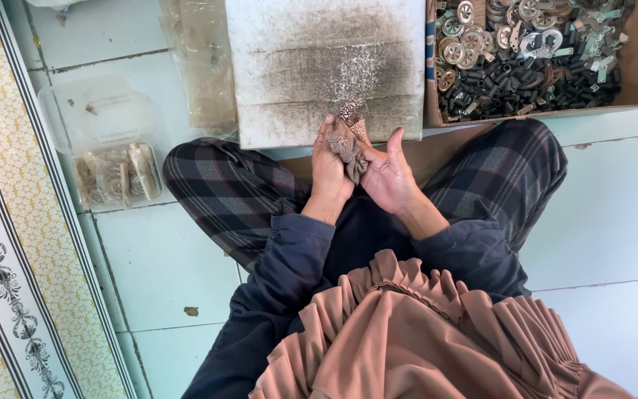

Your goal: The person is sorting small metal hardware parts from a bulk container, arranging them on a board for counting or inspection, and then packing them into small plastic bags.

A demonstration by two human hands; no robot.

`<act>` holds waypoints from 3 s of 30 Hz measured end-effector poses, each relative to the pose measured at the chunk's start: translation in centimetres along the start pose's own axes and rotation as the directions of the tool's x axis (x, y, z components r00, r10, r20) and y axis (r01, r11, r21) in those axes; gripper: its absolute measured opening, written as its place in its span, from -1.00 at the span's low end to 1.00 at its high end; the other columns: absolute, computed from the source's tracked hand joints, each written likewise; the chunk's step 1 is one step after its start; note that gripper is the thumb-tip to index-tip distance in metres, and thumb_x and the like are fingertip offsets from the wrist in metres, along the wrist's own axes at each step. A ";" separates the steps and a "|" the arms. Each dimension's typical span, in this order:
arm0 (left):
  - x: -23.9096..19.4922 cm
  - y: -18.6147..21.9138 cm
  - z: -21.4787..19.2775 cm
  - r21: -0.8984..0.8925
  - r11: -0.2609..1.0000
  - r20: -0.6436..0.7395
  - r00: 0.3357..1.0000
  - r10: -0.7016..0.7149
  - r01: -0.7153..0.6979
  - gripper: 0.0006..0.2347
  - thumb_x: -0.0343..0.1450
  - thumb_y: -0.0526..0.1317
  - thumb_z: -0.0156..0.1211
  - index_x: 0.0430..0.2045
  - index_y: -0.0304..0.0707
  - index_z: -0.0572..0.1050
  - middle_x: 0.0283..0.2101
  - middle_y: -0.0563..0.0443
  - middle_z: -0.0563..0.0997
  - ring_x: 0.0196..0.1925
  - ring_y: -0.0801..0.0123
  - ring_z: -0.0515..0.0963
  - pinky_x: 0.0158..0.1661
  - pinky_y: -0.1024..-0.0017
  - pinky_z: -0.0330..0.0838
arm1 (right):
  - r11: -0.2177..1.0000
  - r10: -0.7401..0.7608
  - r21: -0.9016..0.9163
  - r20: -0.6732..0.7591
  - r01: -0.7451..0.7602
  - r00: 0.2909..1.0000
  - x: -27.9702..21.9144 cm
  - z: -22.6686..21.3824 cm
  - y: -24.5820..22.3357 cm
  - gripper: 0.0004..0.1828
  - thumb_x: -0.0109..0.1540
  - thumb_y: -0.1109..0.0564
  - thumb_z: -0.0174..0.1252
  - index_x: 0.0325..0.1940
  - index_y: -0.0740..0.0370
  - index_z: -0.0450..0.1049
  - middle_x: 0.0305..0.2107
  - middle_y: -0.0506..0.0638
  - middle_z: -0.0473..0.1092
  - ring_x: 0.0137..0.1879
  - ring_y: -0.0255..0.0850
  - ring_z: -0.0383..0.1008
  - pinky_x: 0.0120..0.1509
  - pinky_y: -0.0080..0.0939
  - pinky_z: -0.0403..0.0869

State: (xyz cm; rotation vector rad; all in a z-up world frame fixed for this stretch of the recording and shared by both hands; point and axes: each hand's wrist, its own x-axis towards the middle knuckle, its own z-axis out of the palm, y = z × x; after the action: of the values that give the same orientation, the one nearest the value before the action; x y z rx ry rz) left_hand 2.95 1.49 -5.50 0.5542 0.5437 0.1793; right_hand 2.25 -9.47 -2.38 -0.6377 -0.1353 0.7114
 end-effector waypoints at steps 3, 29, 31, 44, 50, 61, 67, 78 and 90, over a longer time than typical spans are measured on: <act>-0.7 3.3 3.5 -0.077 0.988 -0.104 0.985 -0.138 0.131 -0.84 0.56 -0.15 0.09 -0.41 -0.14 0.49 -0.58 -0.14 0.58 -0.67 0.03 0.64 -0.59 0.19 0.59 | 0.998 0.031 0.050 -0.018 -0.030 0.999 0.0 -1.0 -0.1 0.12 0.31 -0.59 -0.66 0.40 0.33 0.32 0.29 0.19 0.31 0.43 0.04 0.28 0.58 0.12 0.15; -2.6 0.8 4.5 0.695 0.718 -0.101 0.992 0.069 0.020 -0.49 0.56 0.06 0.06 0.33 -0.29 0.33 0.35 -0.39 0.39 0.42 -0.12 0.32 0.42 0.03 0.13 | 0.052 -0.518 -0.981 0.131 0.184 0.845 0.8 -1.4 -1.2 -0.66 0.27 0.34 0.20 0.14 0.27 0.47 0.09 0.09 0.31 0.17 0.03 0.38 0.27 -0.08 0.39; -2.3 -0.9 3.1 0.761 0.645 -0.097 0.995 0.016 0.064 -0.43 0.53 0.09 0.07 0.39 -0.27 0.26 0.39 -0.45 0.31 0.44 -0.24 0.26 0.44 -0.04 0.08 | -0.092 -0.541 -0.974 0.222 0.205 0.811 1.1 -2.6 -0.9 -0.87 0.30 0.32 0.14 -0.10 0.30 0.56 0.00 0.09 0.36 0.05 0.02 0.37 0.17 -0.15 0.38; 5.5 -3.0 6.1 0.775 0.613 0.008 0.971 0.239 -0.158 -0.71 0.61 -0.07 -0.04 -0.19 -0.41 0.41 -0.24 -0.48 0.62 -0.21 -0.09 0.66 -0.04 0.05 0.45 | -0.140 -0.680 -0.963 0.263 0.232 0.684 2.0 -2.3 -5.6 -0.83 0.20 0.46 0.17 -0.33 0.27 0.38 -0.11 0.17 0.39 0.00 0.20 0.44 0.00 0.04 0.48; 15.6 -0.6 11.6 0.739 0.564 0.207 0.922 0.328 -0.367 -0.64 0.69 -0.07 -0.24 0.33 -0.28 0.16 0.15 -0.27 0.51 0.11 0.07 0.61 0.14 0.10 0.48 | -0.012 -0.723 -0.976 0.159 0.218 0.672 1.5 -2.4 -7.7 -0.80 0.27 0.37 0.19 -0.04 0.21 0.52 0.18 0.23 0.38 0.20 0.18 0.50 0.14 0.11 0.53; 27.9 -1.1 19.1 0.871 0.241 0.401 0.903 0.153 -0.428 -0.26 0.55 0.28 -0.22 0.51 -0.07 -0.32 0.62 -0.25 -0.23 0.65 -0.20 -0.18 0.47 -0.17 -0.09 | 0.184 -0.722 -0.982 -0.159 -0.035 0.673 -1.1 -7.6 -14.6 -0.84 0.37 0.34 0.10 -0.06 0.22 0.57 0.12 0.14 0.36 0.26 -0.05 0.45 0.16 -0.17 0.48; 17.0 -7.3 22.1 0.760 -0.003 0.649 0.760 -0.005 -0.649 -0.75 0.49 -0.40 0.09 0.06 -0.28 0.44 -0.07 -0.05 0.56 -0.27 0.49 0.53 -0.19 0.57 0.58 | 0.199 -0.614 -0.925 -0.374 -0.323 0.695 -0.3 -13.5 -18.3 -0.82 0.31 0.34 0.12 -0.06 0.18 0.54 -0.06 0.06 0.44 -0.15 -0.18 0.50 -0.06 -0.16 0.42; 15.6 -18.6 11.8 0.530 -0.567 0.399 0.775 -0.490 -0.631 -0.78 0.43 -0.38 -0.10 -0.10 -0.34 0.46 -0.22 -0.26 0.69 -0.11 -0.18 0.72 -0.12 -0.12 0.54 | -0.132 -0.360 -0.799 -0.513 -0.586 0.780 3.3 -24.2 -13.5 -0.71 0.34 -0.06 0.11 -0.08 0.15 0.59 -0.28 0.24 0.48 -0.22 0.29 0.59 -0.21 0.28 0.55; 17.4 -22.3 8.1 0.324 -0.686 0.567 0.715 -0.409 -0.651 -0.79 0.37 -0.39 -0.07 -0.41 -0.14 0.59 -0.42 0.02 0.71 -0.27 0.05 0.73 -0.24 -0.05 0.45 | -0.391 -0.307 -0.762 -0.421 -0.517 0.853 3.2 -23.3 -13.4 -0.72 0.30 0.04 0.02 0.04 0.16 0.45 -0.13 0.20 0.46 -0.08 0.36 0.56 -0.06 0.36 0.50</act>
State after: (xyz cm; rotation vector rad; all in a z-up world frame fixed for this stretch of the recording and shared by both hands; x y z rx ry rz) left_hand 22.36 -15.62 -19.47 2.9580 -0.5784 -0.2401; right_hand 19.82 -26.73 -13.49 -2.7840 -0.1765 0.3783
